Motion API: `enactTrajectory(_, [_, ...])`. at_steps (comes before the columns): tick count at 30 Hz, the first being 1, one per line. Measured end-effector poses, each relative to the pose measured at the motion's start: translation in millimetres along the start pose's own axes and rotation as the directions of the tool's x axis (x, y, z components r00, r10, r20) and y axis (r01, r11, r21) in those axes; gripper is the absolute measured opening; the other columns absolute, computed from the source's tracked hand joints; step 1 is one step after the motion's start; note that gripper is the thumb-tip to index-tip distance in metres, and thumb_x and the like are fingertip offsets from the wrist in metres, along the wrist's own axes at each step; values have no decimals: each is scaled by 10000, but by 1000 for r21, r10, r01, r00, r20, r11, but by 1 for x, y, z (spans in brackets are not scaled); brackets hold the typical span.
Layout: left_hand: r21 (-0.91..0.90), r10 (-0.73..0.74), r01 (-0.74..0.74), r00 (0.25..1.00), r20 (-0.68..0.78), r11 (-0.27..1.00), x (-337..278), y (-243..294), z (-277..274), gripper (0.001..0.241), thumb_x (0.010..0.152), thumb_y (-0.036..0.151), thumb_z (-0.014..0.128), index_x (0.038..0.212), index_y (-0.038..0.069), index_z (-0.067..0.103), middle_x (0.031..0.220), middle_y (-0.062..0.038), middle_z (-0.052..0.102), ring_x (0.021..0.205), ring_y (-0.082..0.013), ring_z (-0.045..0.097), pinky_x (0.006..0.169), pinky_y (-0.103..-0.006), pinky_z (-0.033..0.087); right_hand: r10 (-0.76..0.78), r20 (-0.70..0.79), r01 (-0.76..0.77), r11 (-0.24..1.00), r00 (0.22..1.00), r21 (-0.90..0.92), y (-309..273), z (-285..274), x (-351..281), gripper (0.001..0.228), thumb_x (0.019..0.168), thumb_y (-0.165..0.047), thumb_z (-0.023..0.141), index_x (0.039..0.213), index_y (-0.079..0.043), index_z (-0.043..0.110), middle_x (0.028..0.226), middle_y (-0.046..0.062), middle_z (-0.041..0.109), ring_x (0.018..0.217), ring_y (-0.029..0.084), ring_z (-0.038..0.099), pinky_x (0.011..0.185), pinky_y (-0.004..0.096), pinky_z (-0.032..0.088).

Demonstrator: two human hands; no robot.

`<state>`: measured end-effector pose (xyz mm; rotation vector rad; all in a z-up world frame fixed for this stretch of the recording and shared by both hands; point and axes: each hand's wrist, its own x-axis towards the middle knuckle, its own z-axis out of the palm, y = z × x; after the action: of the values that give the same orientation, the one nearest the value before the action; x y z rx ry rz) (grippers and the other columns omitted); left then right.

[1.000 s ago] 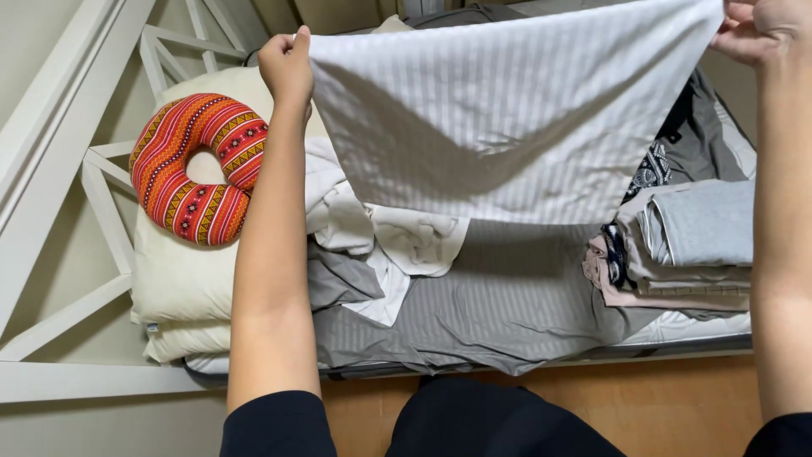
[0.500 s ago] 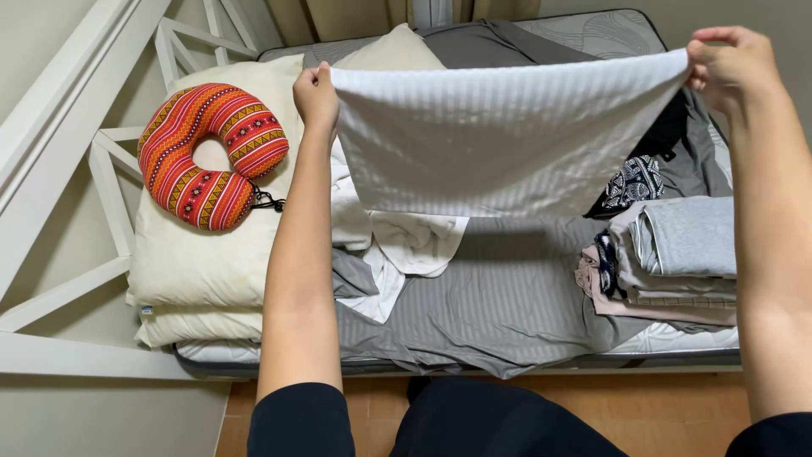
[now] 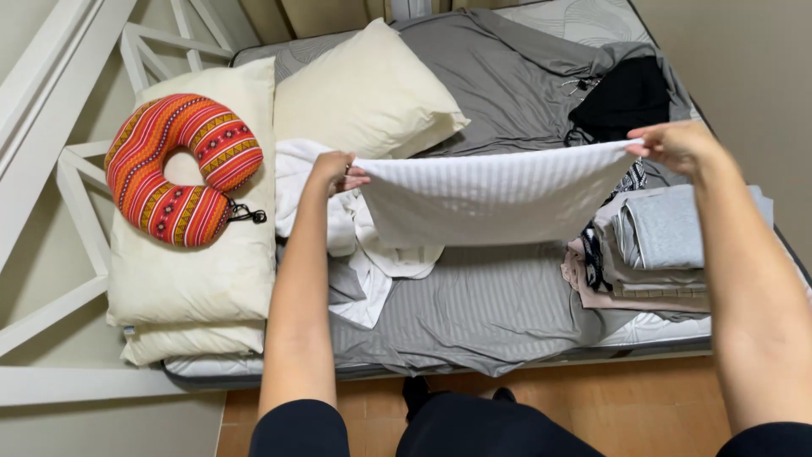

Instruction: The person folds a patterned black and white garment and places it on a pile. They then fold a white towel and a white striped towel, stacking them on the bed. Finally, they fold a large white bath towel and place it on the bed.

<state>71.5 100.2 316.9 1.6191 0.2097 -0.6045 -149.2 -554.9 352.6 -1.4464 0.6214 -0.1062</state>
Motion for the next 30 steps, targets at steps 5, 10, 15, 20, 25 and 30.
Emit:
enactTrajectory(5, [-378, 210, -241, 970, -123, 894, 59, -30, 21, 204, 994, 195, 614, 1029, -4, 586, 960, -214, 734, 785, -302, 789, 680, -374, 674, -191, -154, 230, 928, 969, 294, 47, 7, 46, 76, 959, 53, 639, 1000, 82, 695, 1042, 172, 733, 805, 197, 703, 714, 280, 607])
enactTrajectory(10, [-505, 373, -511, 858, -353, 696, 47, 37, 37, 275, 898, 236, 769, 860, -5, 643, 827, -141, 690, 704, -250, 722, 705, -386, 665, -382, -306, 468, 833, 872, 294, -8, 38, 55, 98, 890, 32, 810, 969, 28, 752, 922, 78, 773, 776, 152, 705, 718, 247, 587])
enactTrajectory(15, [-389, 520, -707, 702, -486, 591, -28, 99, 47, 468, 817, 139, 852, 591, 123, 442, 584, 23, 480, 541, -96, 457, 522, -280, 515, -593, -224, 625, 657, 774, 420, -65, 29, 23, 219, 912, 152, 743, 1103, 47, 722, 999, 111, 734, 848, 177, 710, 757, 270, 578])
enactTrajectory(20, [-127, 626, -711, 678, -384, 692, -45, 18, 39, 415, 848, 148, 839, 623, 110, 492, 603, 42, 495, 561, -71, 460, 528, -270, 462, -538, -188, 570, 762, 821, 308, 26, 1, 10, 246, 911, 144, 679, 1113, 6, 704, 1001, 72, 706, 814, 116, 658, 723, 222, 525])
enactTrajectory(25, [273, 636, -575, 681, -363, 771, -21, -173, 49, 446, 851, 256, 852, 636, 76, 505, 588, 38, 529, 553, -51, 465, 502, -267, 402, -345, -213, 396, 874, 914, 283, 198, -14, 25, 233, 858, 129, 673, 1051, -2, 683, 1023, 37, 742, 802, 99, 657, 713, 212, 536])
enactTrajectory(30, [50, 355, -366, 848, -393, 929, -12, -369, 66, 446, 886, 200, 821, 635, 52, 482, 610, 28, 429, 537, -45, 420, 458, -278, 487, -98, -228, 116, 991, 969, 68, 383, -29, 22, 142, 907, 27, 729, 1040, -22, 733, 953, 20, 696, 832, 112, 625, 727, 232, 515])
